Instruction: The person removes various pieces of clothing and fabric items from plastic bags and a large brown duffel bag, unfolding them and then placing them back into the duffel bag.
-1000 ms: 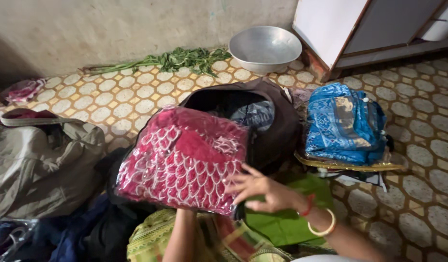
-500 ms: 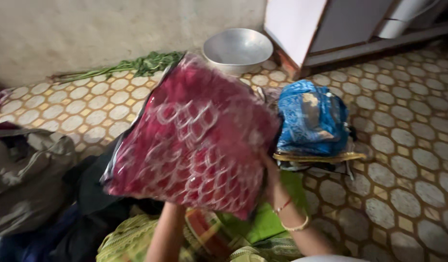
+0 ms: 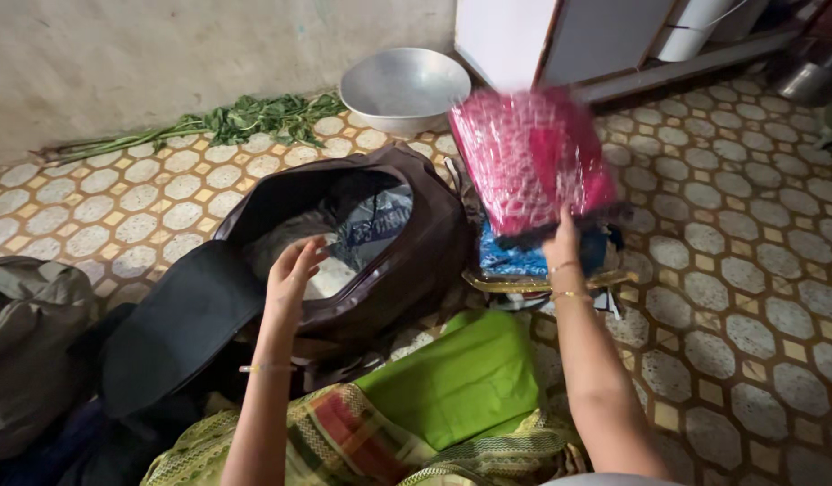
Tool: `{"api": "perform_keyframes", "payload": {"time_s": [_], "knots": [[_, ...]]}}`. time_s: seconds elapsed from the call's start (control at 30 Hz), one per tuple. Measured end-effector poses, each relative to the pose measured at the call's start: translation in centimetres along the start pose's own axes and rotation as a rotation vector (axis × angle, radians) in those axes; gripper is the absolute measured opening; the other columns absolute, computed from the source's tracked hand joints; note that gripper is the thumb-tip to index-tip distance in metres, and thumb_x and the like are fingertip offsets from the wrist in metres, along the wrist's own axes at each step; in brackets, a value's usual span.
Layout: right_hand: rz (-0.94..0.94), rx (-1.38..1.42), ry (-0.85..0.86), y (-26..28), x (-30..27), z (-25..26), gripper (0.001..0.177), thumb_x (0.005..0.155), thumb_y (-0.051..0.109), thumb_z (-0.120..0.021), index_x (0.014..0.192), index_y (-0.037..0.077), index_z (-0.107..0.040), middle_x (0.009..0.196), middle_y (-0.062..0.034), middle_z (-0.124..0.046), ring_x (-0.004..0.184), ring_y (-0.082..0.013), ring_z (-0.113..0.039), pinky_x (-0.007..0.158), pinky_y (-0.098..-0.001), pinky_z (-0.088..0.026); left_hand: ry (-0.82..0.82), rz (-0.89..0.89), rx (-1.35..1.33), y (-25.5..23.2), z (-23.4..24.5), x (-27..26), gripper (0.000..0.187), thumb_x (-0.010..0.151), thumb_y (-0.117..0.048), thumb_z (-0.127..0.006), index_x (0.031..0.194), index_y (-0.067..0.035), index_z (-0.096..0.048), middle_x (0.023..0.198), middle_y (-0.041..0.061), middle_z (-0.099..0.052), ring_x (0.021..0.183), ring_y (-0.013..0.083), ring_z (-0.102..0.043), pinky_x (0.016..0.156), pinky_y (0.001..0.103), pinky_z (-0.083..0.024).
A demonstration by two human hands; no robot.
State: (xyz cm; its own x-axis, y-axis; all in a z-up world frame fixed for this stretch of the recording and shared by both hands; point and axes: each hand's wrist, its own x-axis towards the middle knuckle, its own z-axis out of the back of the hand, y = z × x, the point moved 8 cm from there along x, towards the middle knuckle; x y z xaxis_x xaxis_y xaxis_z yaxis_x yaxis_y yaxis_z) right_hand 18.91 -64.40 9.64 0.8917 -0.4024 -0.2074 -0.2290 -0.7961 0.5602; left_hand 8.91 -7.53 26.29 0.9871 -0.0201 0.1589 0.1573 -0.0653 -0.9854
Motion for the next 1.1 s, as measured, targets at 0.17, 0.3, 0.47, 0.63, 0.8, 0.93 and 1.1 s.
{"api": "perform_keyframes", "payload": {"time_s": [0.17, 0.3, 0.47, 0.63, 0.8, 0.93, 1.1], "knots": [[0.148, -0.031, -0.220, 0.7, 2.2, 4.4, 0.034, 0.092, 0.032, -0.076, 0.117, 0.015, -0.062, 0.095, -0.0037, -0.069, 0.078, -0.0247, -0.065, 0.065, -0.0468, -0.057, -0.117, -0.073, 0.083, 3.7, 6.2, 0.4, 0.038, 0.103, -0.033, -0.064, 0.121, 0.000, -0.071, 0.114, 0.009, -0.075, 0.106, 0.0176, -0.068, 0.094, 0.030, -0.052], [0.201, -0.109, -0.331, 2.1, 1.1, 5.7, 0.041, 0.096, 0.024, -0.070, 0.127, 0.008, -0.051, 0.114, -0.0108, -0.060, 0.098, -0.0274, -0.062, 0.083, -0.0465, -0.054, -0.294, -0.094, 0.320, 3.4, 9.4, -0.3, 0.034, 0.102, -0.032, -0.066, 0.117, -0.003, -0.073, 0.101, 0.008, -0.078, 0.093, 0.0148, -0.072, 0.085, 0.029, -0.055], [0.933, -0.849, -0.250, 3.8, -8.9, -4.6, 0.060, 0.105, 0.013, -0.066, 0.151, 0.001, -0.029, 0.149, -0.0208, -0.043, 0.134, -0.0311, -0.048, 0.113, -0.0446, -0.039, -0.461, -0.249, 0.698, 1.9, 8.5, -0.8, 0.023, 0.098, -0.024, -0.069, 0.110, -0.006, -0.075, 0.099, 0.014, -0.076, 0.087, 0.0264, -0.075, 0.077, 0.035, -0.058], [1.101, -1.241, 0.636, -12.1, -18.4, -25.3, 0.038, 0.098, 0.008, -0.072, 0.133, 0.003, -0.059, 0.127, -0.0176, -0.069, 0.108, -0.0269, -0.071, 0.092, -0.0343, -0.057, -0.430, -0.519, 1.093, 2.1, 5.3, -1.1, 0.025, 0.092, -0.023, -0.069, 0.111, -0.007, -0.071, 0.109, 0.014, -0.075, 0.104, 0.0318, -0.070, 0.098, 0.044, -0.050], [0.225, -2.036, 0.929, -36.4, -11.8, -25.3, 0.030, 0.087, 0.022, -0.070, 0.108, 0.000, -0.071, 0.111, -0.0233, -0.070, 0.101, -0.0364, -0.070, 0.087, -0.0460, -0.055, -0.352, -0.514, 1.236, 4.6, 5.1, -1.3, 0.032, 0.092, -0.030, -0.069, 0.116, -0.008, -0.068, 0.114, 0.013, -0.073, 0.112, 0.0284, -0.067, 0.113, 0.045, -0.039], [0.490, -2.264, 0.789, -40.9, -9.7, -19.0, 0.019, 0.086, 0.017, -0.063, 0.092, 0.004, -0.076, 0.098, -0.0217, -0.073, 0.095, -0.0391, -0.073, 0.078, -0.0514, -0.058, -0.290, -0.474, 1.181, 5.0, 5.2, -1.1, 0.025, 0.092, -0.029, -0.068, 0.107, -0.009, -0.072, 0.102, 0.011, -0.074, 0.100, 0.0271, -0.070, 0.112, 0.046, -0.040], [0.688, -1.991, 0.507, -36.6, -8.4, -18.1, 0.019, 0.093, 0.016, -0.057, 0.088, 0.006, -0.072, 0.079, -0.0218, -0.071, 0.076, -0.0430, -0.072, 0.066, -0.0554, -0.056, -0.236, -0.492, 1.152, 4.5, 3.9, -0.6, 0.024, 0.093, -0.030, -0.067, 0.101, -0.010, -0.075, 0.091, 0.010, -0.075, 0.088, 0.0277, -0.070, 0.107, 0.046, -0.042]]}}
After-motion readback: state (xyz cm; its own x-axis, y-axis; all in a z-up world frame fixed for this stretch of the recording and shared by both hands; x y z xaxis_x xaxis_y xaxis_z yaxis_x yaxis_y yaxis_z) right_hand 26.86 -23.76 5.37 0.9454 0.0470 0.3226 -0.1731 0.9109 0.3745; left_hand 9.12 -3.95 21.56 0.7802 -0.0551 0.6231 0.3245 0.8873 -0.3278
